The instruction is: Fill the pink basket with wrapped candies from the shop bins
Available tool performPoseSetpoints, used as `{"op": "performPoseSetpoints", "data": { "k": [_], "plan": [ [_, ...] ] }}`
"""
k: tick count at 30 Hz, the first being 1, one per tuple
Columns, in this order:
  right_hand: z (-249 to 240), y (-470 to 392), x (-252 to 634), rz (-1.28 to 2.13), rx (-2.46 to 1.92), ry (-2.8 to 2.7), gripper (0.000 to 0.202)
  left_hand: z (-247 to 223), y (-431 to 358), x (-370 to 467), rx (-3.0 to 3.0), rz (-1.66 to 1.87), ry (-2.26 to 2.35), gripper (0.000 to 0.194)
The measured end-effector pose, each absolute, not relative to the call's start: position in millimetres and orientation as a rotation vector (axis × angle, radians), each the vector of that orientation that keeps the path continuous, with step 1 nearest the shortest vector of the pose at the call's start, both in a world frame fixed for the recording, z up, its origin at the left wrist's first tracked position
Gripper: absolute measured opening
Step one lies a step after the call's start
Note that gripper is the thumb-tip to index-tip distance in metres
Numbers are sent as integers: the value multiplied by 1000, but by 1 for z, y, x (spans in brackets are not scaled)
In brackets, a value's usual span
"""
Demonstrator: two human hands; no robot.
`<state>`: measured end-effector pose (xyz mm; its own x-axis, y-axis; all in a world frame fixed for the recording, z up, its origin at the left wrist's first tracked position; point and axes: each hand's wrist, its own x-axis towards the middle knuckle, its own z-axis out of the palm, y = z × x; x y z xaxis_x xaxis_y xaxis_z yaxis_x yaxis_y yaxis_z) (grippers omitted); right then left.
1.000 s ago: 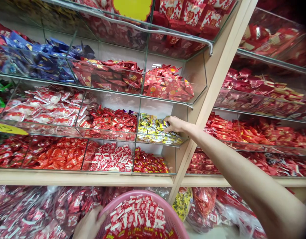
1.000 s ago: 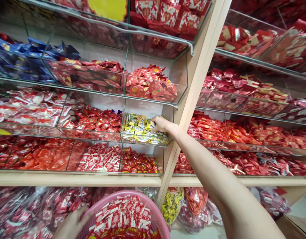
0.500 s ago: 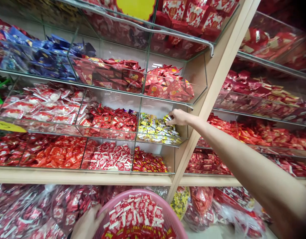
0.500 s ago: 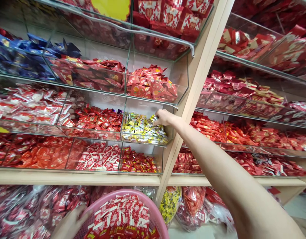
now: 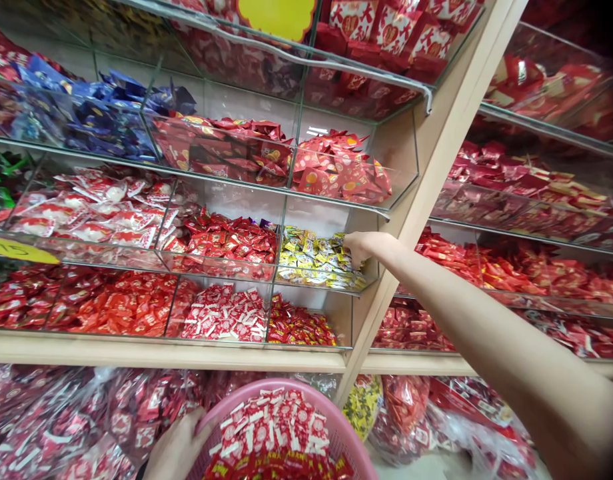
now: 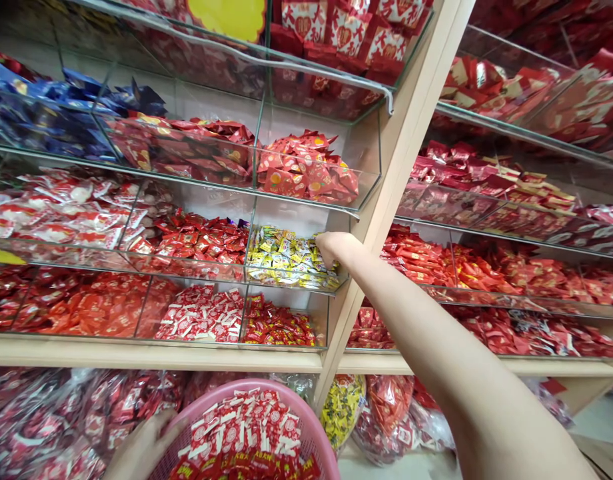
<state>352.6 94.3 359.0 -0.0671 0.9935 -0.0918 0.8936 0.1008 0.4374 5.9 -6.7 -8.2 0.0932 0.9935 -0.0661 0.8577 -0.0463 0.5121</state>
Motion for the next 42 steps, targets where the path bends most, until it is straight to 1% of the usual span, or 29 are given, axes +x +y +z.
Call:
{"op": "performPoseSetpoints", "data": {
  "k": [8, 14, 22, 26, 29, 32, 37, 42],
  "plan": [
    [352, 97, 354, 426, 1891, 2122, 27, -8, -7, 6, 1950, 397, 1814, 37],
    [356, 89, 360, 436, 1814, 2207, 24, -10, -5, 5, 1959, 423, 1807, 38],
    [341, 83, 360, 483, 1824, 2131, 34, -9, -7, 5, 1941, 405, 1823, 37],
    [341, 80, 360, 507, 1822, 2133, 30, -9, -7, 5, 1937, 400, 1815, 39],
    [342, 83, 364, 515, 1855, 2183, 22, -5, -8, 7, 1937, 392, 1816, 38],
    [342, 88, 370, 497, 1858, 2317, 18, -2, -9, 8, 1938, 392, 1809, 36],
    [346, 93, 374, 400, 1856, 2475, 21, -3, -9, 8, 1953, 383, 1813, 36],
    [364, 76, 366, 290, 1896, 2641, 21, -1, -9, 9, 1962, 384, 1812, 34]
  ]
}}
